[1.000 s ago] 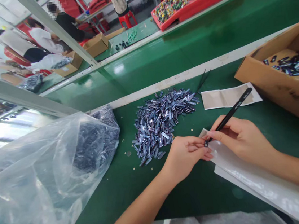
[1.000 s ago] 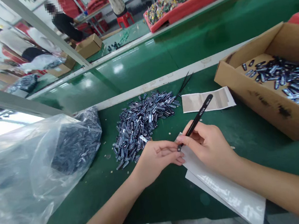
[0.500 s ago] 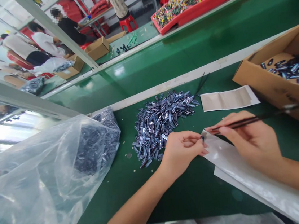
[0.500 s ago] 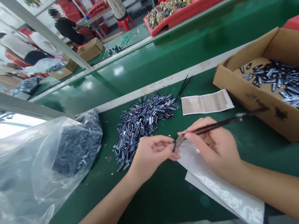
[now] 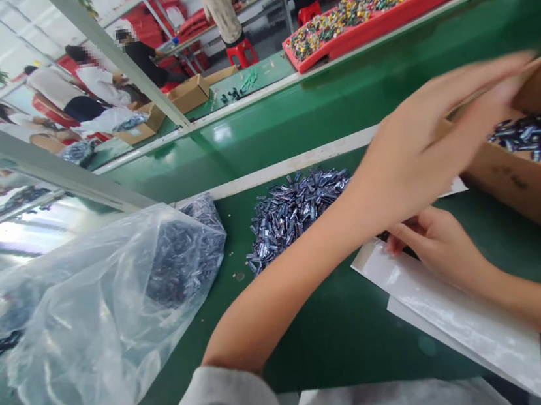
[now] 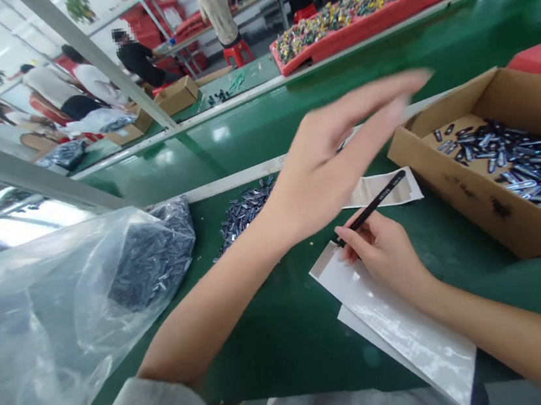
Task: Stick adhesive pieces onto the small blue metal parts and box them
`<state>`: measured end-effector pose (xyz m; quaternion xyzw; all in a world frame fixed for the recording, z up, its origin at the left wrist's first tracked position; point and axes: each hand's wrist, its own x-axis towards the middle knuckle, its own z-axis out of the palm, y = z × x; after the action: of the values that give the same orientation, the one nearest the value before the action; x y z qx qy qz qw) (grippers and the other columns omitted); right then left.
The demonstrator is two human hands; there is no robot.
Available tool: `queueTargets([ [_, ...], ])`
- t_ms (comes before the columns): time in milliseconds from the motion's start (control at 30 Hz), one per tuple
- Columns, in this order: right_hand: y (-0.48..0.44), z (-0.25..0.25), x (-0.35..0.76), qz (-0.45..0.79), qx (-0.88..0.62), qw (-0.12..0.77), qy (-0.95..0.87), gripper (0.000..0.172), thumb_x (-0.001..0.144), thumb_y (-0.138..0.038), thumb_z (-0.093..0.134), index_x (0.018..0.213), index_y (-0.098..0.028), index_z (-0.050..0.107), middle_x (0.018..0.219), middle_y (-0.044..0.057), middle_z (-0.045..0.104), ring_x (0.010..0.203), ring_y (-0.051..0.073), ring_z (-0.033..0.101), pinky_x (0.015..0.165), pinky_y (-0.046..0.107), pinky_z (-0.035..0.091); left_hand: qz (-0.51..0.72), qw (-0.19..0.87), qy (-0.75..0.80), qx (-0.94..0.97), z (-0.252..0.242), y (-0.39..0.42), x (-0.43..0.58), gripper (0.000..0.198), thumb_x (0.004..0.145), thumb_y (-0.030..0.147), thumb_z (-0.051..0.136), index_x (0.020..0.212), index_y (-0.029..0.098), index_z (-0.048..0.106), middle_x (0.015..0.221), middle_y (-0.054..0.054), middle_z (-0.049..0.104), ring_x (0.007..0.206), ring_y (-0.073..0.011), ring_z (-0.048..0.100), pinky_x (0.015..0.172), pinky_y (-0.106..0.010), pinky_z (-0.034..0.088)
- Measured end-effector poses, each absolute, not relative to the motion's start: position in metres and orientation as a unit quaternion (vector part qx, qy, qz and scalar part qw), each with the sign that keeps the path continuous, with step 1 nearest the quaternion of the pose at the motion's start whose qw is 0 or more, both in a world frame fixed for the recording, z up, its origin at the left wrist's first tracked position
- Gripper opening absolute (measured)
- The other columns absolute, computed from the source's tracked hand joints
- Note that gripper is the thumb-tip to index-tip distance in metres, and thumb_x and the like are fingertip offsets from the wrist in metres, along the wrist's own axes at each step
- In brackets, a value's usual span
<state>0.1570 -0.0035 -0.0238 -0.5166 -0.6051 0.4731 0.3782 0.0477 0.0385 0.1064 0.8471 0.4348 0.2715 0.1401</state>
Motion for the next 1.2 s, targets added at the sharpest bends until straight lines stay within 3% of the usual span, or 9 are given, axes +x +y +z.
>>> queueTargets([
  [100, -0.001, -0.026, 0.157, 0.467, -0.513, 0.361, -0.622, 0.02, 0.085, -0.038, 0.056, 0.074, -0.022, 0.051, 0.051, -0.001, 0.061, 0.045, 0.016, 0.057, 0.049, 0.028, 0.046, 0.325, 0.232, 0.42, 0.815, 0.061, 0.013, 0.007, 0.028, 0.09, 0.014, 0.041, 0.1, 0.008, 0.066, 0.103, -0.004, 0.069, 0.098, -0.0091, 0.063, 0.088, -0.019, 0.047],
  [200, 0.0, -0.028, 0.157, 0.47, -0.516, 0.344, -0.628, 0.019, 0.086, -0.037, 0.056, 0.077, -0.021, 0.052, 0.051, -0.002, 0.061, 0.045, 0.015, 0.057, 0.049, 0.028, 0.045, 0.24, 0.211, 0.455, 0.831, 0.019, -0.013, -0.017, 0.016, 0.086, 0.014, 0.052, 0.087, 0.012, 0.068, 0.09, -0.004, 0.069, 0.087, -0.0144, 0.062, 0.083, -0.028, 0.05],
  [300, 0.0, -0.028, 0.156, 0.457, -0.531, 0.326, -0.635, 0.018, 0.086, -0.036, 0.056, 0.077, -0.021, 0.053, 0.052, -0.002, 0.062, 0.046, 0.015, 0.057, 0.049, 0.027, 0.044, 0.183, 0.172, 0.463, 0.85, -0.004, -0.035, -0.023, 0.015, 0.087, 0.016, 0.053, 0.09, 0.013, 0.067, 0.097, -0.005, 0.066, 0.094, -0.0179, 0.058, 0.087, -0.033, 0.049],
  [633, -0.001, -0.024, 0.153, 0.444, -0.538, 0.317, -0.643, 0.021, 0.087, -0.038, 0.055, 0.075, -0.021, 0.055, 0.05, -0.002, 0.059, 0.044, 0.015, 0.054, 0.047, 0.027, 0.041, 0.153, 0.14, 0.47, 0.858, -0.013, -0.05, -0.02, 0.02, 0.091, 0.013, 0.044, 0.097, 0.014, 0.063, 0.107, -0.005, 0.063, 0.1, -0.0184, 0.055, 0.089, -0.033, 0.048],
  [900, -0.002, -0.019, 0.153, 0.449, -0.546, 0.329, -0.626, 0.021, 0.087, -0.037, 0.056, 0.073, -0.021, 0.054, 0.049, -0.003, 0.058, 0.045, 0.015, 0.053, 0.047, 0.027, 0.041, 0.16, 0.069, 0.616, 0.768, 0.005, -0.053, -0.056, 0.013, 0.089, 0.018, 0.05, 0.095, 0.015, 0.06, 0.097, -0.007, 0.06, 0.092, -0.0203, 0.053, 0.084, -0.038, 0.044],
  [1200, -0.002, -0.016, 0.152, 0.462, -0.549, 0.333, -0.612, 0.023, 0.084, -0.039, 0.057, 0.071, -0.021, 0.054, 0.049, -0.003, 0.058, 0.044, 0.014, 0.052, 0.048, 0.027, 0.042, 0.098, 0.095, 0.664, 0.735, 0.007, -0.058, -0.07, 0.014, 0.09, 0.017, 0.045, 0.084, 0.015, 0.057, 0.094, -0.006, 0.058, 0.09, -0.0206, 0.051, 0.08, -0.038, 0.041],
])
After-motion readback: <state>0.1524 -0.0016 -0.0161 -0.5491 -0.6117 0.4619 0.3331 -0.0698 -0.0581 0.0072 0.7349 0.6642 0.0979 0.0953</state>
